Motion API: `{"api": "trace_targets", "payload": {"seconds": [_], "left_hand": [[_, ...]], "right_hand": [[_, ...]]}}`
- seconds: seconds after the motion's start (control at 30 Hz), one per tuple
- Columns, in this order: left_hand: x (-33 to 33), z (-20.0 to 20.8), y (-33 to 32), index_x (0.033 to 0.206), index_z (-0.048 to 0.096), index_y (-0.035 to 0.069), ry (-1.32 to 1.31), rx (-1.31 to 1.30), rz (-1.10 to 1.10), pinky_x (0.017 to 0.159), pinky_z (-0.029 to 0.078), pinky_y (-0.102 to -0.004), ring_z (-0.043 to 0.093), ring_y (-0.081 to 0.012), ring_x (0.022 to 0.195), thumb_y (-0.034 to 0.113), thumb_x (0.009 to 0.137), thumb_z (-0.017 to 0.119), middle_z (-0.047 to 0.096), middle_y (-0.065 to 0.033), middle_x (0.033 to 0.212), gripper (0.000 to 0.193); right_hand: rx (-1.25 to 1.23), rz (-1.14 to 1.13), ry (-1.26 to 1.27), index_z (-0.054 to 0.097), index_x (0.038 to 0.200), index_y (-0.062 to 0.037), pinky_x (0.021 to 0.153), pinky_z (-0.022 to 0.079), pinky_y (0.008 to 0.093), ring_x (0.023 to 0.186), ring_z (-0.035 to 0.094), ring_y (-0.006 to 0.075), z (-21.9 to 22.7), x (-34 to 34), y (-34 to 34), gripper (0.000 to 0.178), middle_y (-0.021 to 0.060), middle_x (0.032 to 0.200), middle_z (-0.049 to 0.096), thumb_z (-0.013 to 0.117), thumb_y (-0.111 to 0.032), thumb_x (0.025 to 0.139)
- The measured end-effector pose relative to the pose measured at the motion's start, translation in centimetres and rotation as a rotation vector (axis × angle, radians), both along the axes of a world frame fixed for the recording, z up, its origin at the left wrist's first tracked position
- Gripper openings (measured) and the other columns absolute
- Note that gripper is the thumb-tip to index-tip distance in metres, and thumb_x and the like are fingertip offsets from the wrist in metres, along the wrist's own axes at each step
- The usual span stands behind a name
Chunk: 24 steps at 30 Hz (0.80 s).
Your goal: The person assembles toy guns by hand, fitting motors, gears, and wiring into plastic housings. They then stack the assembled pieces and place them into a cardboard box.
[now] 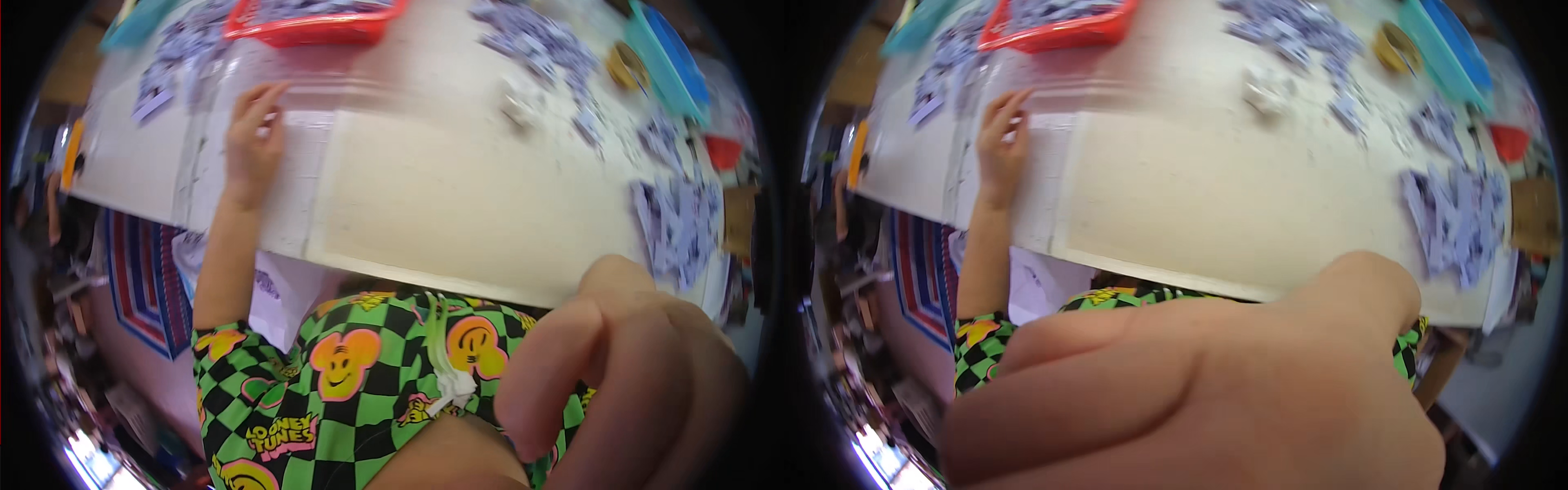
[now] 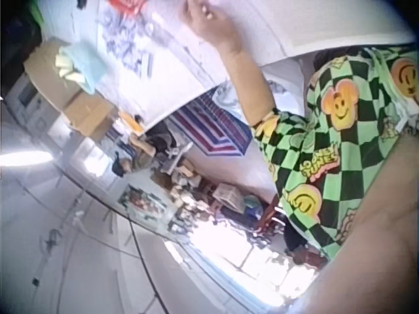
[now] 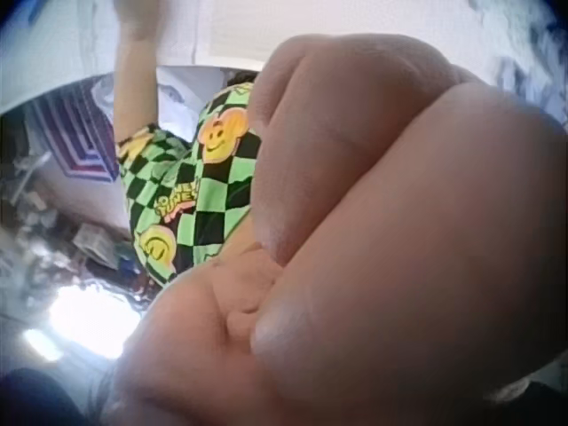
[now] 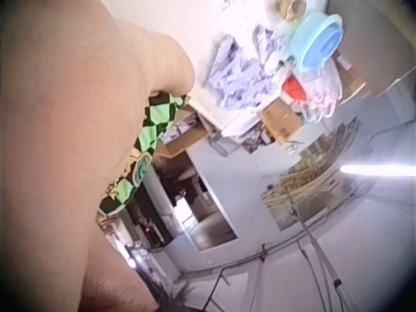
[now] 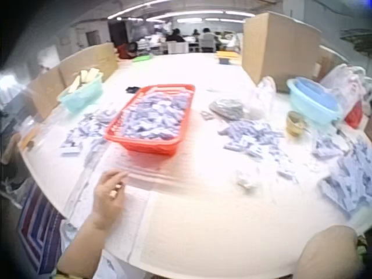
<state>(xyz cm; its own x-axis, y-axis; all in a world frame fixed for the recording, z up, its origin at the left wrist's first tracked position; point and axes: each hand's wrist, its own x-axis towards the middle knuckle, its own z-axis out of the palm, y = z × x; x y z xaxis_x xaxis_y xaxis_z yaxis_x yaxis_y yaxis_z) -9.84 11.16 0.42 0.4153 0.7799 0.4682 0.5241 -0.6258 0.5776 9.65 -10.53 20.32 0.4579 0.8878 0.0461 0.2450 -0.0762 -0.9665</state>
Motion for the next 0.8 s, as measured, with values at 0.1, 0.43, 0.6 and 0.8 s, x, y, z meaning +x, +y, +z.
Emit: {"api": "trace_targets", "payload": {"seconds": [0.1,0.43,0.6,0.8], "left_hand": [[2.7,-1.1,0.5,0.109,0.058,0.009,-0.009,-0.058,-0.065,0.063,0.046,-0.0206,0.055,-0.0125,0.081,-0.005,0.078,0.051,0.052,-0.0057,0.104,0.034],[4.7,3.9,-1.9,0.109,0.056,0.001,0.122,0.212,-0.171,0.067,0.044,-0.0219,0.053,-0.0144,0.081,-0.008,0.08,0.049,0.052,-0.0096,0.108,0.031],[11.8,8.1,-4.4,0.108,0.055,-0.001,0.016,0.112,-0.564,0.066,0.043,-0.0216,0.051,-0.0126,0.08,-0.008,0.078,0.051,0.052,-0.0093,0.107,0.031],[28.2,10.0,-10.5,0.118,0.049,0.005,-0.004,-0.446,-0.888,0.067,0.044,-0.0222,0.052,-0.0114,0.08,0.0,0.077,0.053,0.053,-0.0092,0.105,0.041]], "right_hand": [[-0.174,-0.099,0.004,0.044,0.073,-0.0092,0.05,0.035,0.0199,0.051,0.04,0.0116,0.3,1.9,-2.0,0.011,0.001,0.057,0.038,0.039,-0.006,0.083],[0.449,0.343,0.067,0.059,0.095,-0.0016,0.072,0.041,0.0252,0.082,0.05,0.0157,-11.6,15.6,-8.6,0.033,0.009,0.094,0.053,0.046,0.009,0.066],[0.299,-0.49,-0.111,0.054,0.104,-0.0025,0.072,0.038,0.0221,0.08,0.049,0.0092,-14.0,21.3,-15.0,0.03,0.0033,0.097,0.054,0.051,-0.002,0.075],[-0.086,-0.921,-0.109,0.051,0.11,-0.0089,0.066,0.035,0.0207,0.077,0.049,0.0075,-12.6,33.4,-20.5,0.036,0.0013,0.095,0.055,0.052,-0.031,0.081]]}}
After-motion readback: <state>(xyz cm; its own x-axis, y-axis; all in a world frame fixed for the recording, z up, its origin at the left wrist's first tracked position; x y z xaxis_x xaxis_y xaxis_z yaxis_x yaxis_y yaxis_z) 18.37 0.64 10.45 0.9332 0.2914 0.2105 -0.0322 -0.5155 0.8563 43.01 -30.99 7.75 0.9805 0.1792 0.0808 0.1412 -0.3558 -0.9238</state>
